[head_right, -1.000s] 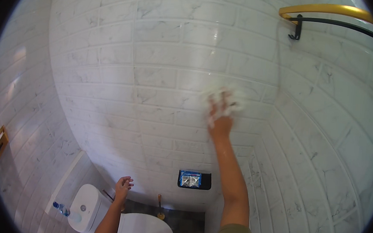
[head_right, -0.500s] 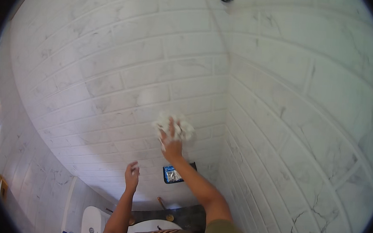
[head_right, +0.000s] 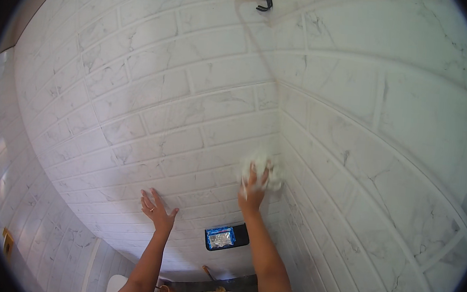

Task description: The person wipes the white tiled walls of a bathroom with a white cloth, moving from upper sections down to the lower corners. They then use a handheld shower head to rinse the walls and floor.

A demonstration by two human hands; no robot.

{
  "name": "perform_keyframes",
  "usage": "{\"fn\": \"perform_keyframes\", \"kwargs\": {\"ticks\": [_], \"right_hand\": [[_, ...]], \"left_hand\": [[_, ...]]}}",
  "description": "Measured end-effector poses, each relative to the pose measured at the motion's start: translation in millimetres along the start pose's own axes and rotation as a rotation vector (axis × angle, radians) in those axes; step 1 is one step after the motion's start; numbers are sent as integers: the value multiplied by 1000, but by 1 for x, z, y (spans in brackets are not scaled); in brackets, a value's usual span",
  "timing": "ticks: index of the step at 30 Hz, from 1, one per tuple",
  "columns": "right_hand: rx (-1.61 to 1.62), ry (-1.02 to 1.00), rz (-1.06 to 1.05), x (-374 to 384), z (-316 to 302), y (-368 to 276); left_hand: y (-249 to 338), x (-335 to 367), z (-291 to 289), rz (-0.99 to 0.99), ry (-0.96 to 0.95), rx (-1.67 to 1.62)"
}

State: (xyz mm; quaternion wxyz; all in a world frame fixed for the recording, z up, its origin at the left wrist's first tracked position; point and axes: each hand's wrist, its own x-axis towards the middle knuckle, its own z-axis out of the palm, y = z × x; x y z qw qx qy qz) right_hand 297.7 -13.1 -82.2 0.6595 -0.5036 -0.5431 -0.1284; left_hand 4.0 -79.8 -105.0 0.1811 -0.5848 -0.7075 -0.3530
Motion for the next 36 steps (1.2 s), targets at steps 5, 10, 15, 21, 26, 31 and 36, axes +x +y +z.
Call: {"fn": "perform_keyframes", "kwargs": {"ticks": [5,10,15,21,26,31,36], "right_hand": [[1,-60,16,-65,10,7],[74,83,-54,14,22,-44],[-109,-267,-456,10,50,-81],[-11,-162,-479,85,32,-75],[-103,231,-232,139,57,-130],[-67,-279,-706,16,110,-208],[195,-342,-293,-38,67,-92]], "left_hand": [[-16,-3,27,21,-87,37],[-26,-3,33,10,-98,60],[-22,-4,43,117,-32,42],[-39,-5,53,97,-26,87],[-37,-6,51,126,-2,70],[-39,-2,59,103,-37,247],[-45,-5,54,155,13,166]]}}
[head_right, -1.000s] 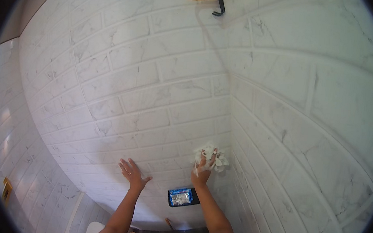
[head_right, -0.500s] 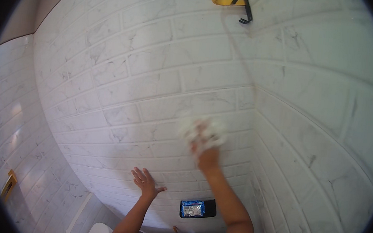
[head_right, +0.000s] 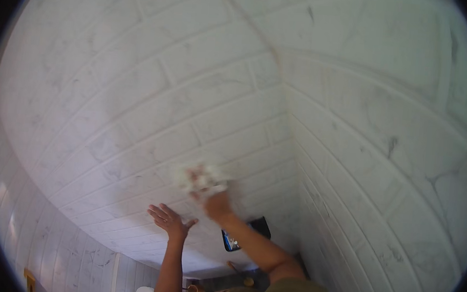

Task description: The person wipes the white tiled walls of a bathroom with a white cloth, moving from upper sections down to the lower corners. They then use a handheld shower head to rinse the walls and floor.

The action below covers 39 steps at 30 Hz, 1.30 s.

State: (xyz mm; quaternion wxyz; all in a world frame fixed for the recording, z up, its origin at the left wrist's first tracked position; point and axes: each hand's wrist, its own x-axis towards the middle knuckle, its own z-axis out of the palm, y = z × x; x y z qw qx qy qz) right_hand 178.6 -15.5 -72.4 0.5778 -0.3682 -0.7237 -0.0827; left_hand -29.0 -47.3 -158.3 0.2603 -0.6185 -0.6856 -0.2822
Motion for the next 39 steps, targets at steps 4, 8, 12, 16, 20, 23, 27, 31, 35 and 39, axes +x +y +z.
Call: {"fn": "perform_keyframes", "kwargs": {"ticks": [4,8,12,16,20,23,27,31,35,39], "right_hand": [[-193,481,321,-19,-41,87],[-167,519,220,65,-28,28],[5,332,-39,87,-21,3],[-127,282,-8,17,-33,71],[-275,189,235,-133,-43,136],[-56,301,616,-144,-25,123],[-346,271,330,-91,11,49],[-47,-277,-33,-104,35,16],[-175,-514,-217,-135,10,59],[-427,-591,-286,-139,-55,108]], "left_hand": [[0,-2,4,-24,-27,17],[-1,-1,8,-21,-49,-8],[7,5,4,28,-44,-12],[0,1,-6,25,-30,9],[7,5,-2,46,-26,3],[7,4,3,63,-10,-30],[-3,-1,4,55,-24,-15],[-3,0,-11,52,-112,-46],[-17,-19,-64,30,-153,-415],[-41,-103,-86,-481,33,-772]]}}
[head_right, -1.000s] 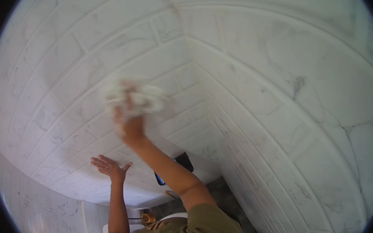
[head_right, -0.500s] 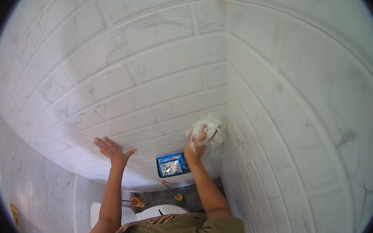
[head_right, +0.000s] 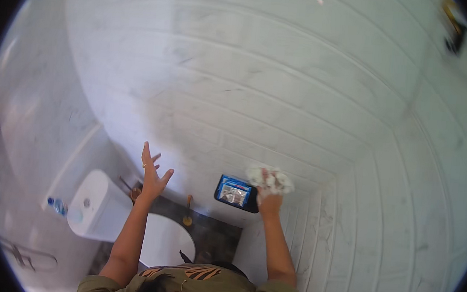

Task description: The person wipes the white tiled walls of a bathroom with a white cloth, moving from upper sections down to the lower corners. They then use a handheld shower head to rinse the walls and floor.

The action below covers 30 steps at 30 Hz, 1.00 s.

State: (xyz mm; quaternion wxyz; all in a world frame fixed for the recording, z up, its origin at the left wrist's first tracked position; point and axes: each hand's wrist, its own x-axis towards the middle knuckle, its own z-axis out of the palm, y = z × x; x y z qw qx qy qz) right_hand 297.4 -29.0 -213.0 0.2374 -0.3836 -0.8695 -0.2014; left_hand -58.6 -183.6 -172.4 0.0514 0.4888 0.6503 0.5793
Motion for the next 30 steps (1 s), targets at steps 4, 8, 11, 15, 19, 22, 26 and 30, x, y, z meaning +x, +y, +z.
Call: {"fn": "perform_keyframes", "kwargs": {"ticks": [4,8,11,15,19,22,26,30], "right_hand": [[74,76,-107,45,-13,-30],[144,288,-126,133,-20,-100],[125,306,-170,169,22,-169],[77,17,-248,130,88,-236],[215,-312,-398,83,142,-217],[-23,-165,-499,105,115,-210],[20,-14,-333,161,30,-225],[125,230,-97,148,105,-237]], "left_hand": [[-62,-72,-5,-320,249,-100],[-89,-119,10,-461,293,-196],[-112,-147,12,-494,333,-162],[-132,-185,15,-542,356,-187],[-132,-219,9,-644,309,-179],[-147,-236,11,-661,335,-148],[-157,-231,4,-659,360,-133],[-157,-230,1,-623,301,-141]]}}
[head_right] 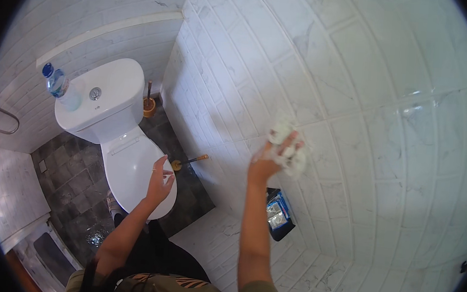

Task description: The person wipes the white tiled walls of a bathroom with a white cloth, moving from upper sections down to the lower corners. They then use a handheld shower head to rinse the walls and floor.

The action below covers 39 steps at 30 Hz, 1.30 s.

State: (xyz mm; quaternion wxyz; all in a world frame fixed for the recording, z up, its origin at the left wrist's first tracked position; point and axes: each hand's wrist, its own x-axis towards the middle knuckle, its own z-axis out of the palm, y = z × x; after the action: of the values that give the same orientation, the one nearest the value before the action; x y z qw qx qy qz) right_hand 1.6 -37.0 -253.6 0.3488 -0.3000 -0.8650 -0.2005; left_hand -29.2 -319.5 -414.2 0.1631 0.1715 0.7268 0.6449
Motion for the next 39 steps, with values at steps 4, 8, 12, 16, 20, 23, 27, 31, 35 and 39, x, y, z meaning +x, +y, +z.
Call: {"fn": "perform_keyframes", "kwargs": {"ticks": [4,8,12,16,20,23,27,31,35,39], "right_hand": [[33,-207,-149,-64,71,-30],[248,-358,-129,-135,82,2],[168,-591,-137,-222,38,95],[86,-668,-15,-317,-17,227],[-117,-794,-119,-347,2,251],[250,-581,-206,-251,45,130],[277,-554,-205,-183,68,47],[230,-486,-250,-197,67,73],[29,-452,-145,-260,-11,179],[276,-528,332,-281,-98,242]], "left_hand": [[-10,-18,-13,-38,-89,97],[-26,-36,-17,-115,-128,178],[-37,-40,-2,-70,-160,151],[-30,-36,12,-55,-199,100],[-27,-33,18,-63,-250,89],[-46,-41,10,9,-191,186],[-33,-49,18,-4,-277,156],[-19,-41,26,-11,-343,160],[-16,-30,35,37,-359,156],[-16,-19,55,106,-389,140]]}}
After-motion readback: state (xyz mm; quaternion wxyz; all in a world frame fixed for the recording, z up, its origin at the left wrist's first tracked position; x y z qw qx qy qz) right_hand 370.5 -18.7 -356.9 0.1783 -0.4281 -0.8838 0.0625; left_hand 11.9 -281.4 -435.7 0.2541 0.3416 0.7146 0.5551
